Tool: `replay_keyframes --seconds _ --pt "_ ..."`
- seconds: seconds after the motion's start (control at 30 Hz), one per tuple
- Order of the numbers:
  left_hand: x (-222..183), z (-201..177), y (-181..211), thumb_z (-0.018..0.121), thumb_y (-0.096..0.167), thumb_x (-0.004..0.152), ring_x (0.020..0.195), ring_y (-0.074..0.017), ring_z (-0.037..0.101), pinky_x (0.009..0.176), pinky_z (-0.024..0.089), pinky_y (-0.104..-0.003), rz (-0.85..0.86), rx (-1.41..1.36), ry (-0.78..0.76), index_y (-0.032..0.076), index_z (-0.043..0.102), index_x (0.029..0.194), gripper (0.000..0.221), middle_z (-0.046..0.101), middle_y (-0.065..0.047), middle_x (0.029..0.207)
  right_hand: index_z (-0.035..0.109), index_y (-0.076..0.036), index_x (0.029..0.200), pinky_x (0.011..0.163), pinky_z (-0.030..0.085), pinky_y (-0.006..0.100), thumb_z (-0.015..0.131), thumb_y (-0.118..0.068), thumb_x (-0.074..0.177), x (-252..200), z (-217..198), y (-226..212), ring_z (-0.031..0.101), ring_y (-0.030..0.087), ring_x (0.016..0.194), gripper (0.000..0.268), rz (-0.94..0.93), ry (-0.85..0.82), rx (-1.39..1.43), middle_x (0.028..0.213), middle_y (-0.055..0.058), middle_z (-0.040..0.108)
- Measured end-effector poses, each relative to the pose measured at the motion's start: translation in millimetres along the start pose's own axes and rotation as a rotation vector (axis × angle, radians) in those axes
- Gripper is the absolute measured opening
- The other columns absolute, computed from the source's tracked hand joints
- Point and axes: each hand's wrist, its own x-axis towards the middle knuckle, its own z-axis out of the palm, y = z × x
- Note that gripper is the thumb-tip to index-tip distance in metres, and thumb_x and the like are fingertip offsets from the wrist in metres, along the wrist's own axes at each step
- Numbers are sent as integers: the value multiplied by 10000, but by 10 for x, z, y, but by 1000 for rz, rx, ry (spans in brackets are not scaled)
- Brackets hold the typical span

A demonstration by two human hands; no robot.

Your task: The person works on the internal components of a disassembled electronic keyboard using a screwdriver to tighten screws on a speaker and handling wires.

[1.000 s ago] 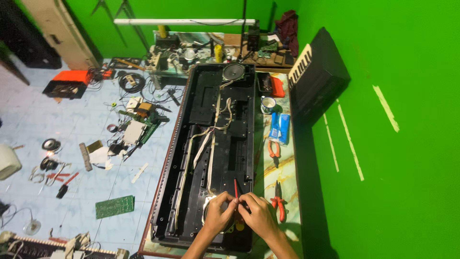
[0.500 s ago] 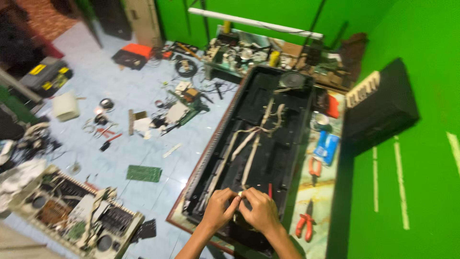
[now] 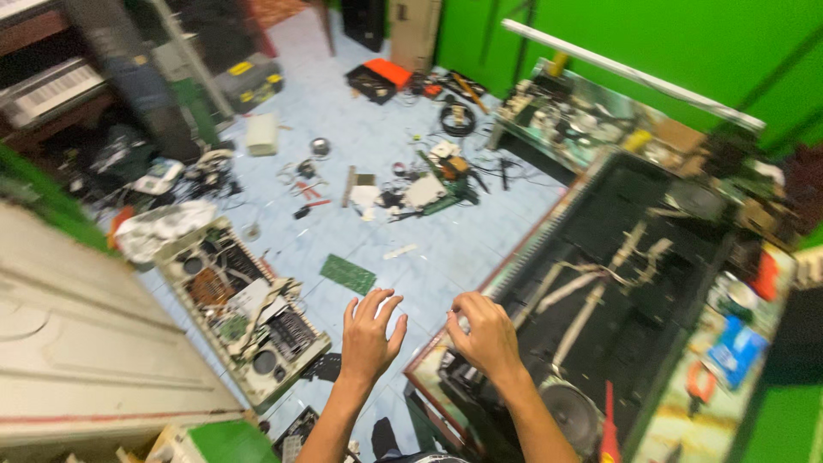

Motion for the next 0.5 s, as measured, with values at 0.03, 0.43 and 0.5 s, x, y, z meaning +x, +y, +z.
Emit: replay_keyframes --seconds 0.03,0.43,0.5 --pt "-12 -88 -122 725 232 862 1262 -280 588 1088 364 -550 -30 19 24 117 711 1172 331 670 -83 1280 659 -58 872 757 518 446 697 -171 854 84 103 -63 681 324 876 120 -12 -4 24 929 104 705" --pt "-161 -1106 -1120 712 273 884 1272 -281 589 1107 354 -543 -290 182 189 114 696 1242 392 656 -90 1338 672 -77 870 800 534 440 706 -206 840 833 1152 -857 697 330 964 136 -126 -117 160 1143 77 728" --pt "-189 -1221 -1195 711 279 885 1281 -283 585 1117 352 -543 -327 187 206 120 692 1262 409 653 -92 1351 671 -78 864 823 537 434 708 -209 844 910 1257 -973 693 329 997 138 -174 -120 181 1165 76 725"
